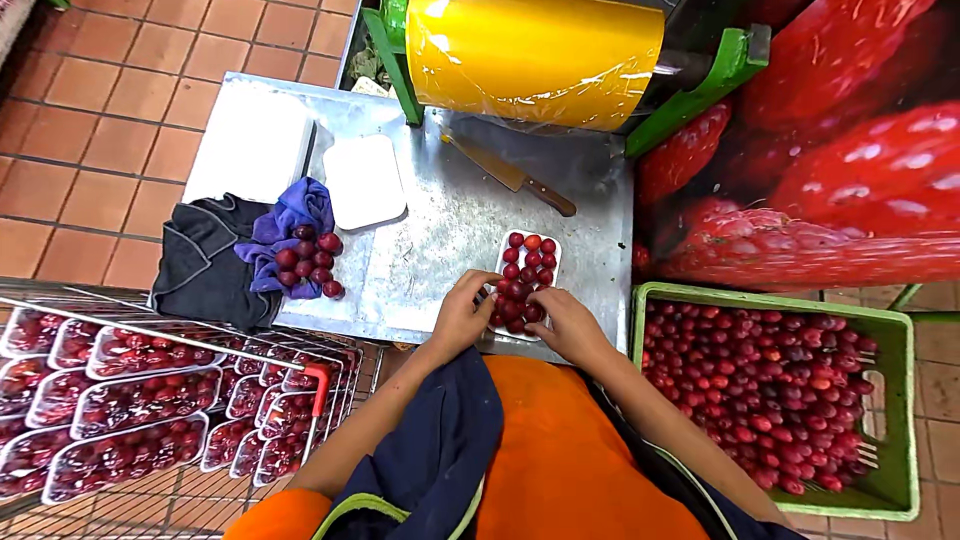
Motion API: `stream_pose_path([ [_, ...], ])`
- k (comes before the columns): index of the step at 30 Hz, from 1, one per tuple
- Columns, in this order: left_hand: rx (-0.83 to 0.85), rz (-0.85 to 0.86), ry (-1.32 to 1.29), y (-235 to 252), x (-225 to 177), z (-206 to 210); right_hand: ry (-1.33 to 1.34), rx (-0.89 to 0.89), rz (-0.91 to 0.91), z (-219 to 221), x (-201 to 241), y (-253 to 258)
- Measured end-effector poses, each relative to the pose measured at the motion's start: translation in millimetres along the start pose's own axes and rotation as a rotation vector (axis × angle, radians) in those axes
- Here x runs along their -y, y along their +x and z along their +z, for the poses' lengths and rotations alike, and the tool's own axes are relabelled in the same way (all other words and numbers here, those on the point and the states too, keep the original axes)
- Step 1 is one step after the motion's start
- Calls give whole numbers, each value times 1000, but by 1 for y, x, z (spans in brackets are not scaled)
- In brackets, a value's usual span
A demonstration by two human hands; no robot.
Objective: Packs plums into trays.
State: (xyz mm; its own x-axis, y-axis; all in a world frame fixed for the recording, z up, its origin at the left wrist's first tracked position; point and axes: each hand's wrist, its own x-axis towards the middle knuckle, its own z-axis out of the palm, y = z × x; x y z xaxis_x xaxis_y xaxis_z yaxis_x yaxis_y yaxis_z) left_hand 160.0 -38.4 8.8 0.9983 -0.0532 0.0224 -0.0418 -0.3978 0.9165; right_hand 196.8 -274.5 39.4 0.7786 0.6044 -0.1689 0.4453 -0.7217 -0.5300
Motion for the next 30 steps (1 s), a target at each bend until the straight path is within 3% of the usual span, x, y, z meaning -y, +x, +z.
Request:
stream_pose_path([
  [6, -33, 183, 76, -6, -10, -1, 90, -221, -41, 12, -17, -24],
  [11, 17, 327, 177, -9, -17, 4, 108, -500, 61, -11, -60, -89],
  [13, 6, 309, 197, -12, -17, 6, 41, -676, 238, -26, -96, -133],
  [17, 42, 63, 270, -15, -17, 11, 101, -915, 941, -37, -177, -212],
  [19, 77, -49, 306, -13, -20, 18, 137, -862, 1070, -31, -202, -227],
  [24, 67, -167, 357, -11, -32, 28, 228, -389, 882, 16, -221, -193],
  [30, 120, -294, 516, 25, -56, 40, 102, -74, 958, 40, -211, -150],
])
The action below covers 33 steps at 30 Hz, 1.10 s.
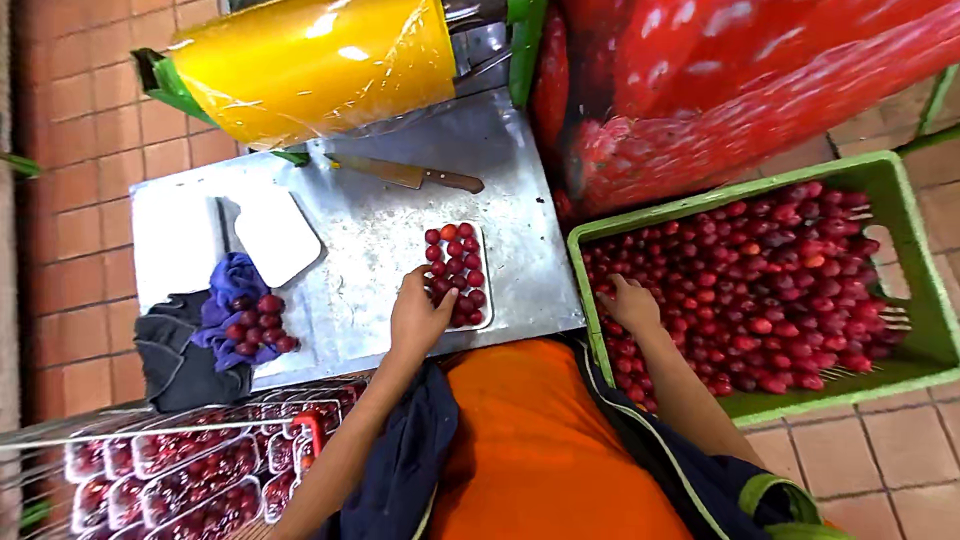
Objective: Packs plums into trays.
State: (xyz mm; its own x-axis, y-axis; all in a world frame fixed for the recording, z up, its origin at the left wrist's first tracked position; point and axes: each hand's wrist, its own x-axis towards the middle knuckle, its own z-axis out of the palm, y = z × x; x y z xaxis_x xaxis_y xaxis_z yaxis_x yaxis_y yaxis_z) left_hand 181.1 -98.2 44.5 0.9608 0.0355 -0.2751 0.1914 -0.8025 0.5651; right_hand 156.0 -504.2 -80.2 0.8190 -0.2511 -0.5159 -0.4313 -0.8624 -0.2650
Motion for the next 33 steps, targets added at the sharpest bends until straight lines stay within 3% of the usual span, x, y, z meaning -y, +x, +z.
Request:
stream_pose_path([
  [4, -3, -3, 79, 11, -7, 0, -76, 3, -68, 5, 2, 5],
  [8, -21, 49, -128, 13, 3, -4, -127, 89, -112, 4, -5, 19],
  [12, 40, 18, -164, 16, 11, -7, -108, 200, -80, -15, -6, 31],
  [14, 49, 19, -189, 14, 13, -7, 125, 269, -57, -47, -5, 14],
  [17, 25, 30, -255, 7, 18, -2, 749, 376, -134, -87, -6, -27],
  [20, -14, 34, -275, 4, 18, 2, 945, 465, -287, -100, 38, -54],
  [22, -37, 50, -252, 3, 18, 3, 827, 457, -406, -92, 89, -61],
  [25, -51, 57, -239, 4, 18, 3, 515, 310, -675, -64, 171, -57],
  [28, -31, 57, -236, 4, 18, 0, 365, 213, -863, -33, 222, -46],
  [30, -34, 77, -266, 1, 21, -1, 308, 244, -893, -31, 232, -47],
  [33, -81, 81, -357, -5, 30, -3, 480, 361, -706, -42, 227, -52],
])
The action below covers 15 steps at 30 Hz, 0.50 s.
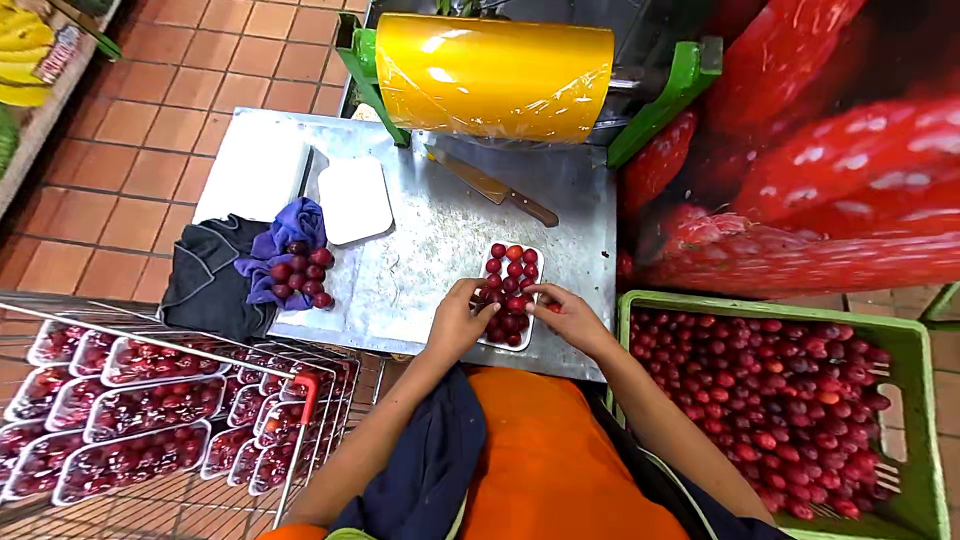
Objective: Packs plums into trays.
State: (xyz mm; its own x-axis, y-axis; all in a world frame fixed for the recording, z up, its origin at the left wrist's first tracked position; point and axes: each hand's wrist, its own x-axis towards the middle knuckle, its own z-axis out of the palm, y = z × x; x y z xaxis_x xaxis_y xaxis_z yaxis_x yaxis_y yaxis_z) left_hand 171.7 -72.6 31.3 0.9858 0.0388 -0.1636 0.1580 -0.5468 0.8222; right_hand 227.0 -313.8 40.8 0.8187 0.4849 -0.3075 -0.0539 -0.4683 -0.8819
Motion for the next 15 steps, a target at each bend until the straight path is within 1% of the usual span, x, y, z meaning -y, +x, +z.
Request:
stream_pose_path([
  [1, -27, 6, -22, -2, 3, -2, 44, -10, 59, -6, 3, -3],
  [3, -73, 24, -57, -4, 9, -6, -26, 0, 108, -14, 12, -5],
  [4, -85, 30, -70, -5, 11, -7, -130, -3, 89, -15, 18, -3],
  [6, -90, 48, -87, -4, 13, -7, -344, -39, -7, -7, 29, 4],
  [8, -71, 63, -97, -2, 13, -6, -458, -79, -97, 7, 37, 15],
  [12, -36, 109, -79, 2, 10, -8, -495, -42, -191, 15, 32, 26],
  [13, -38, 124, -77, 3, 11, -9, -490, -57, -201, 12, 30, 23],
  [15, -45, 154, -69, 5, 13, -9, -495, -144, -178, 0, 24, 9],
])
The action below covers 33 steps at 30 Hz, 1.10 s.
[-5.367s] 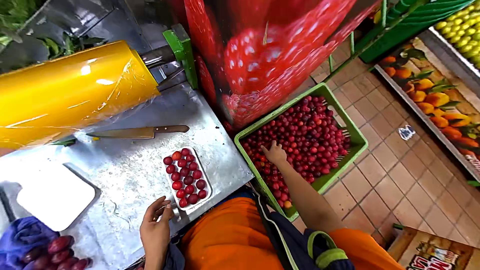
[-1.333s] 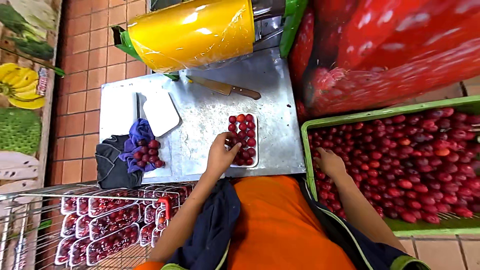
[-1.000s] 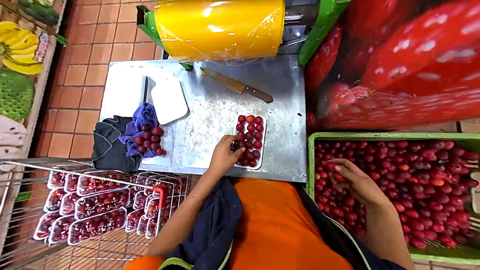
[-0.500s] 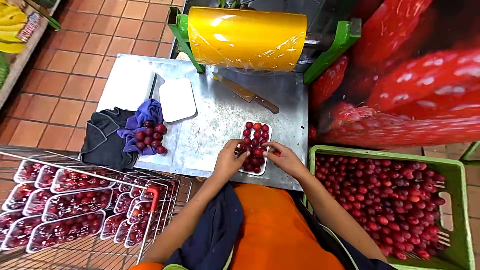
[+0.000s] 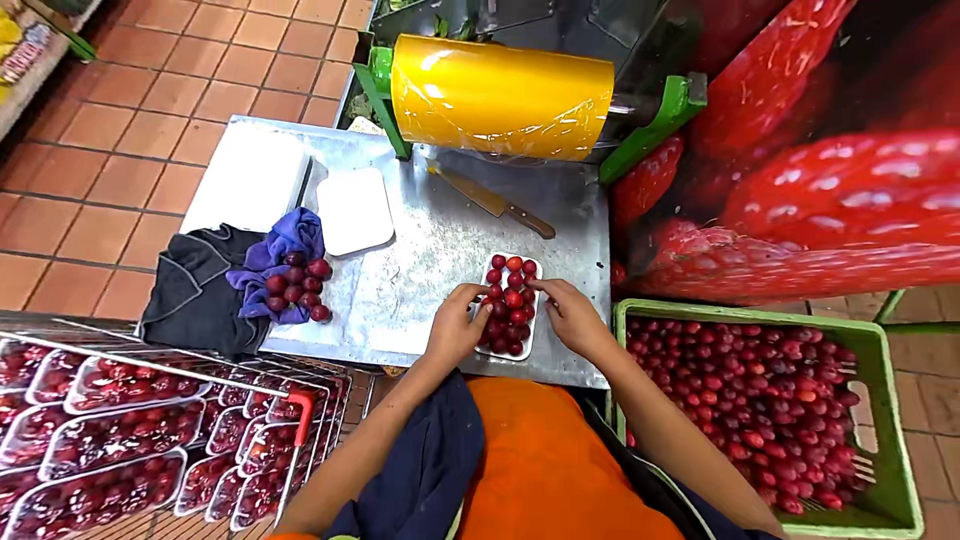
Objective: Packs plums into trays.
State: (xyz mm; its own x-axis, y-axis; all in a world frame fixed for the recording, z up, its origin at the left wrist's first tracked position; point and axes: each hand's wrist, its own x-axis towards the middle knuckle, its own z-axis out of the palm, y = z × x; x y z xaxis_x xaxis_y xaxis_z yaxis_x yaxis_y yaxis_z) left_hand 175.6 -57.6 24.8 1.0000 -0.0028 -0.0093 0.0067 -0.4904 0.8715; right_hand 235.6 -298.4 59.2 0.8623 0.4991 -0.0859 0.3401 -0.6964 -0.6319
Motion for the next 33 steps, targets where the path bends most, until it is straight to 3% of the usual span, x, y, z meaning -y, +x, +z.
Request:
stream_pose_path([
  [10, 130, 296, 319, 28, -13, 26, 100, -442, 331, -20, -77, -143],
  [12, 150, 327, 298, 32, -13, 29, 22, -617, 429, -26, -109, -171],
  [14, 197, 318, 276, 31, -17, 31, -74, -751, 637, -30, -153, -199],
  [16, 222, 295, 253, 27, -22, 30, -128, -690, 920, -32, -192, -223],
  [18, 197, 294, 220, 21, -25, 27, -137, -555, 1065, -27, -218, -235],
  [25, 17, 277, 157, -9, -38, 16, -305, -294, 884, 13, -260, -192],
  [29, 58, 285, 144, -16, -42, 22, -380, -180, 1086, 18, -239, -150],
  [33, 6, 258, 127, -20, -43, 19, -381, -148, 1281, 24, -236, -149],
])
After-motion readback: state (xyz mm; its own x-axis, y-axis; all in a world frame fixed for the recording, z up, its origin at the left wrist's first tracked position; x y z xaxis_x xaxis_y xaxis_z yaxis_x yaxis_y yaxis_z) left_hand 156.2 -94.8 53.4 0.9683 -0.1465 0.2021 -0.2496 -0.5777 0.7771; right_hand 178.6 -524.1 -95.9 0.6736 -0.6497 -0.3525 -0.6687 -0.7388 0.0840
